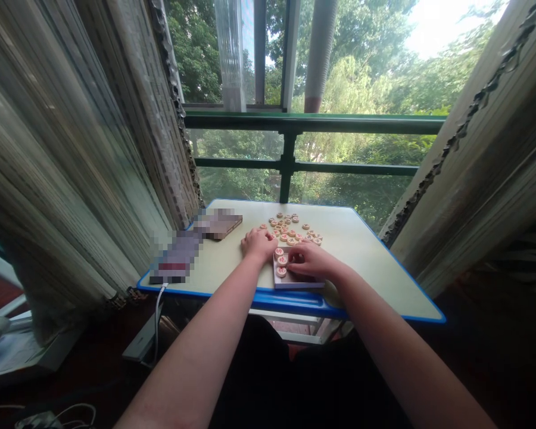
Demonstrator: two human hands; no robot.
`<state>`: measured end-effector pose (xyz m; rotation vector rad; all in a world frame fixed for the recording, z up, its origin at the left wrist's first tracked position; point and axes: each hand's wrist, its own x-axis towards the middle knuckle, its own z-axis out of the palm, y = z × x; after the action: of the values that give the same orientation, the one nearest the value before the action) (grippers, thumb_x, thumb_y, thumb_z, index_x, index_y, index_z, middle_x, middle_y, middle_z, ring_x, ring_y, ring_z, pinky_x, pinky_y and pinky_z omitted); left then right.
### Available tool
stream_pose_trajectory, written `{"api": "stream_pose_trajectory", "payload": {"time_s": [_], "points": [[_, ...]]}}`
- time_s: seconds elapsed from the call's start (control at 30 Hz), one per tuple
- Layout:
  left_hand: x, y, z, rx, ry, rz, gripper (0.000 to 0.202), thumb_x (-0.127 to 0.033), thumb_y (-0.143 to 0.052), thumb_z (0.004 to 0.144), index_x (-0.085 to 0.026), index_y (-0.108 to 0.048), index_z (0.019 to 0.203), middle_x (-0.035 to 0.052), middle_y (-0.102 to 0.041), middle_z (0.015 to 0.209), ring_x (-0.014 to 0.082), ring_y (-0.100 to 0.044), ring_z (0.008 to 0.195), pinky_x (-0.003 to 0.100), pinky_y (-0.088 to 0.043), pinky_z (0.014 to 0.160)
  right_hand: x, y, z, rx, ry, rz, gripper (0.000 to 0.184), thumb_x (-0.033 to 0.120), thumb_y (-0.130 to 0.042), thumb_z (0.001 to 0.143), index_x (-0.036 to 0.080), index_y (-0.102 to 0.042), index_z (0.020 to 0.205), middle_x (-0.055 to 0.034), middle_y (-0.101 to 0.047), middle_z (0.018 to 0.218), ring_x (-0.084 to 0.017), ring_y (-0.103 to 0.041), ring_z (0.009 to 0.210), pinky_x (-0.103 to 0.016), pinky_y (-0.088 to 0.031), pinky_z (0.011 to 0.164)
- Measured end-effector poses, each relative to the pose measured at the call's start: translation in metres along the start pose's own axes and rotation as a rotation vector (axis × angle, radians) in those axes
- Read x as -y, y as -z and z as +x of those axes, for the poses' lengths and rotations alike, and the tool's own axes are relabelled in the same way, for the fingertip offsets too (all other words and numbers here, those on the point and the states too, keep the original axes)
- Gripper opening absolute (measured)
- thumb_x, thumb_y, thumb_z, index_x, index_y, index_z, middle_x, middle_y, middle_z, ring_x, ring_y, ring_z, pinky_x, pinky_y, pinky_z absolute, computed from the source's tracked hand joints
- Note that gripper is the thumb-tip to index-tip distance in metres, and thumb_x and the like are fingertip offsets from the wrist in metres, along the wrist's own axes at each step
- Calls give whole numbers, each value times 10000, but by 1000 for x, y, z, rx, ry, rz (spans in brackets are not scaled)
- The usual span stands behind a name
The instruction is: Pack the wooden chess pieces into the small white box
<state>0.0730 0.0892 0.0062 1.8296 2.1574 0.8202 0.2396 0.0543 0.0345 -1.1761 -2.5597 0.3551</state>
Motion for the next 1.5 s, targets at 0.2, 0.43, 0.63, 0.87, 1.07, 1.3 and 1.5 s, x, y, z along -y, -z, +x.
{"api": "stream_pose_trajectory", "payload": {"time_s": [0.2, 0.43, 0.63, 0.87, 1.07, 1.3, 1.5], "points": [[1, -1, 1, 1, 9, 5, 120, -342, -547, 686, -281, -638, 735, 23, -612, 1060, 244, -522, 1044, 374, -367, 897, 2, -2, 0, 24, -13, 11, 151, 317, -601, 722, 179, -662, 724, -7, -637, 684, -127, -527, 643, -228, -362, 595], [1, 0, 1, 9, -7, 6, 128, -347, -535, 687, -281, -634, 732, 20, -609, 1067, 242, -525, 1032, 382, -362, 899, 6, 0, 2, 20, -78, 13, 195, 364, -613, 719, 174, -629, 680, 1, -617, 647, -105, -493, 579, -213, -313, 526], [1, 0, 1, 11, -4, -4, 130, -346, -537, 681, -275, -636, 726, 20, -611, 1074, 239, -517, 1033, 375, -358, 897, 3, -1, 1, 40, -63, 31, 142, 308, -616, 717, 171, -653, 728, 5, -608, 643, -96, -472, 572, -211, -292, 526], [1, -2, 2, 3, -4, -7, 125, -341, -542, 683, -273, -640, 719, 28, -614, 1048, 248, -519, 1025, 380, -358, 887, 3, -2, 2, 15, -58, 0, 200, 357, -602, 752, 167, -639, 701, 1, -585, 628, -91, -438, 554, -216, -260, 511], [1, -2, 3, 14, 2, -15, 124, -340, -547, 681, -272, -644, 719, 35, -613, 1048, 251, -518, 1022, 382, -349, 886, 2, -4, 3, -8, -44, -20, 217, 367, -614, 754, 164, -629, 679, -2, -585, 631, -90, -430, 551, -219, -257, 515], [1, -1, 3, 9, -2, -11, 125, -349, -552, 684, -271, -645, 715, 33, -613, 1057, 250, -518, 1018, 375, -346, 885, -1, -7, 4, -18, -40, -43, 218, 362, -598, 774, 166, -639, 690, -10, -600, 642, -97, -443, 565, -225, -269, 534], [1, 0, 2, 15, 3, -8, 122, -343, -553, 681, -270, -643, 718, 31, -616, 1060, 247, -518, 1023, 369, -354, 880, -4, -7, 4, -14, -33, -7, 131, 285, -602, 753, 172, -668, 734, -14, -623, 673, -108, -480, 600, -223, -311, 560]]}}
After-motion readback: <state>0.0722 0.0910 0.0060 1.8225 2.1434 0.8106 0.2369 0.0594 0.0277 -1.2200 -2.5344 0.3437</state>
